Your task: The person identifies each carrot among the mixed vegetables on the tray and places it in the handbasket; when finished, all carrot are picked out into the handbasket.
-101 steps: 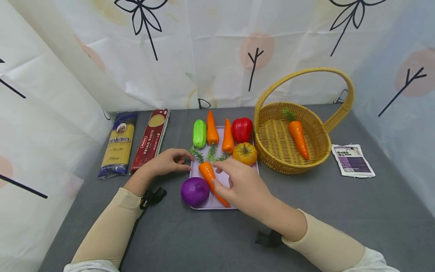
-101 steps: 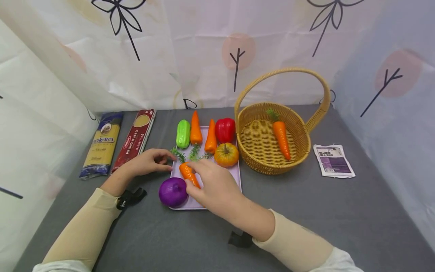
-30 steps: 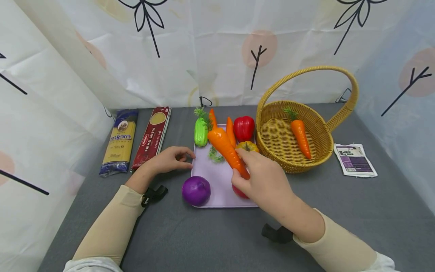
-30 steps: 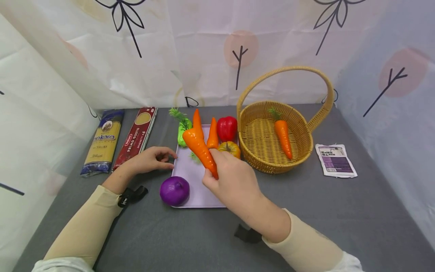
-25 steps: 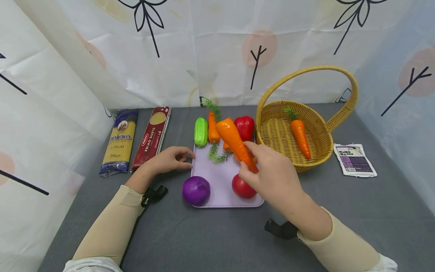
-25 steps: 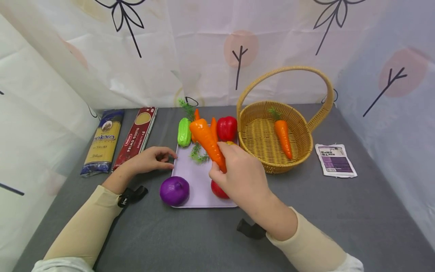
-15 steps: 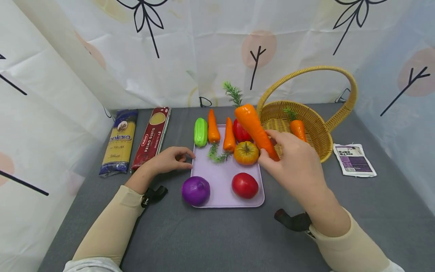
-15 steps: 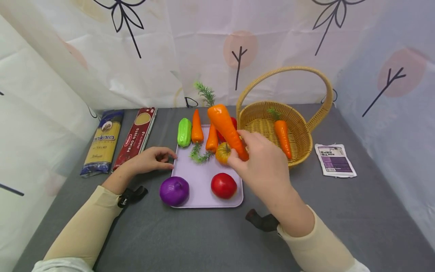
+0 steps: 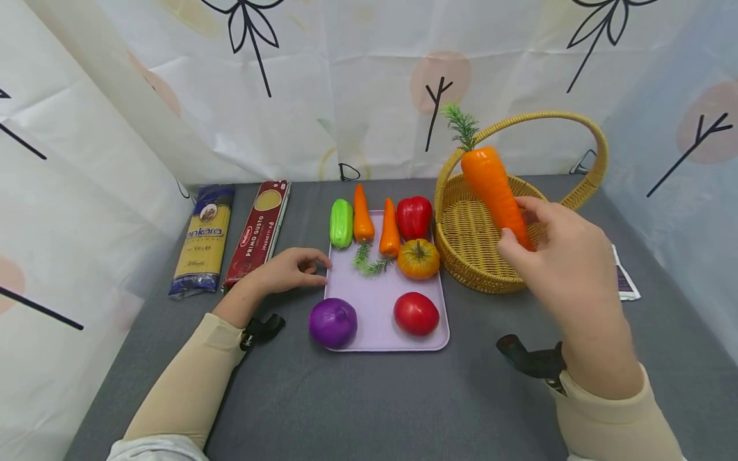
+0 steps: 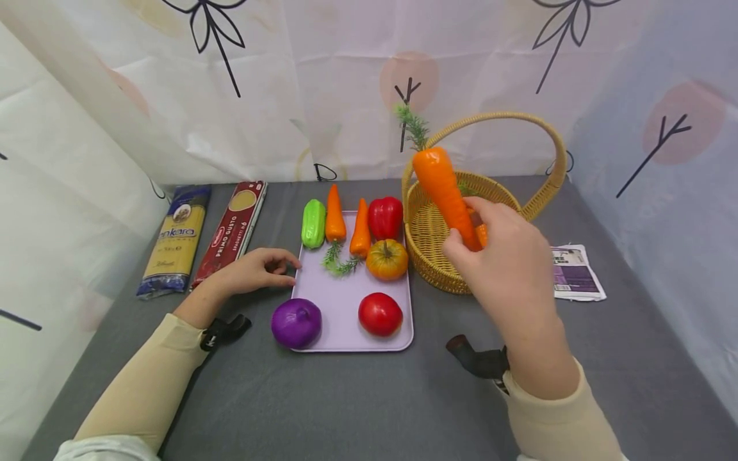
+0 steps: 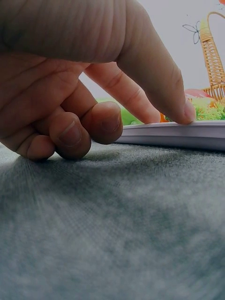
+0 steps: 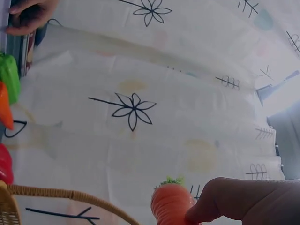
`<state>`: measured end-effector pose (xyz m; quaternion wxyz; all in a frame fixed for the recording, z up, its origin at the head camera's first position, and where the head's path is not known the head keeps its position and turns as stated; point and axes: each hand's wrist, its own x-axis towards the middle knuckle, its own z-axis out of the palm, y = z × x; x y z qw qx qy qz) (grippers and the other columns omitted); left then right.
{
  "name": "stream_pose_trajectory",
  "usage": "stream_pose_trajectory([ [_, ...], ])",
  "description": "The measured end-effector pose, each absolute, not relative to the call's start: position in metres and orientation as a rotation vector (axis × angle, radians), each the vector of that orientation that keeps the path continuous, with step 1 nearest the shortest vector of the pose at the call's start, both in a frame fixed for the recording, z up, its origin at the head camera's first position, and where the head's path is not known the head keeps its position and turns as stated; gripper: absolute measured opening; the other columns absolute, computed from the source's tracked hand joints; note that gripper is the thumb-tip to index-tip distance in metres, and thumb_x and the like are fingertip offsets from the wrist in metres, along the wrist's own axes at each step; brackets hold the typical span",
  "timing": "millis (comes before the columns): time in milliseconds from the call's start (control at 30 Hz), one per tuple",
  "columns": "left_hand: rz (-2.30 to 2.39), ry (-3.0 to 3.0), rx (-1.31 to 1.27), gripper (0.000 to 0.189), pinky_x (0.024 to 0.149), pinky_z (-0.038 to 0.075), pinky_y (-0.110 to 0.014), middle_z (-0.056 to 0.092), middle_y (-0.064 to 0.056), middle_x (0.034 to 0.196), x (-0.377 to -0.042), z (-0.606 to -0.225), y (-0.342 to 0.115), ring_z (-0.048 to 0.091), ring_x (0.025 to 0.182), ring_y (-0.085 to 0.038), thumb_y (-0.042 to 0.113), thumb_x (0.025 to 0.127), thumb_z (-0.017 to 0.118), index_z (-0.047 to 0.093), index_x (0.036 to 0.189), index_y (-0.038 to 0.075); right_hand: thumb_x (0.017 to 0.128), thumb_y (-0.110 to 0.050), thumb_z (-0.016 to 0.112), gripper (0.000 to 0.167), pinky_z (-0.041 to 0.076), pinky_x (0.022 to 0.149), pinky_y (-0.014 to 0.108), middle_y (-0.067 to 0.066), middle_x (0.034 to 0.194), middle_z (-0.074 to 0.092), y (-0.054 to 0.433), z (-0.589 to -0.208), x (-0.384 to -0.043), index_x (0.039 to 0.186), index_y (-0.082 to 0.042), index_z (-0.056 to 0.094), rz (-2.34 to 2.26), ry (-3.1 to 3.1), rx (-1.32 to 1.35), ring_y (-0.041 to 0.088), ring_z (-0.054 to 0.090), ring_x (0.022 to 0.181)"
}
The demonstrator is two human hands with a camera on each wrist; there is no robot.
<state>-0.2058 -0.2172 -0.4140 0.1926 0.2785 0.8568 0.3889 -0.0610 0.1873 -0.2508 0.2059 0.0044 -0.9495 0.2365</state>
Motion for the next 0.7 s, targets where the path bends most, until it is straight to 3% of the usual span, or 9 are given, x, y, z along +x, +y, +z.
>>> stream_pose_trajectory([
  [300, 1.095, 2.419, 0.794, 0.028, 0.066, 0.038, -0.030, 0.050, -0.001, 0.077, -0.205, -0.415, -0.216, 0.046, 0.071, -0.018, 0.020, 0.090, 0.082, 0.071, 0.115, 0.012, 0.095, -0.027, 0.056, 0.047, 0.032, 0.047, 0.036, 0.010, 0.111, 0.064, 0.214, -0.240, -0.058, 0.138, -0.010, 0.063, 0.679, -2.710, -0.189, 0.026, 0.044, 0.056],
  [500, 1.096, 2.423, 0.796, 0.029, 0.066, 0.037, -0.030, 0.050, -0.001, 0.077, -0.206, -0.416, -0.216, 0.046, 0.071, -0.019, 0.021, 0.090, 0.082, 0.070, 0.115, 0.012, 0.095, -0.029, 0.054, 0.054, 0.034, 0.045, 0.037, 0.016, 0.116, 0.063, 0.225, -0.240, -0.061, 0.144, -0.007, 0.057, 0.674, -2.762, -0.290, 0.027, 0.047, 0.053],
  [700, 1.092, 2.424, 0.786, 0.029, 0.066, 0.038, -0.031, 0.050, -0.002, 0.078, -0.206, -0.415, -0.216, 0.047, 0.072, -0.019, 0.021, 0.090, 0.082, 0.070, 0.115, 0.012, 0.091, -0.028, 0.052, 0.058, 0.037, 0.051, 0.039, 0.019, 0.118, 0.064, 0.235, -0.241, -0.069, 0.144, -0.004, 0.056, 0.632, -2.815, -0.321, 0.029, 0.053, 0.066],
])
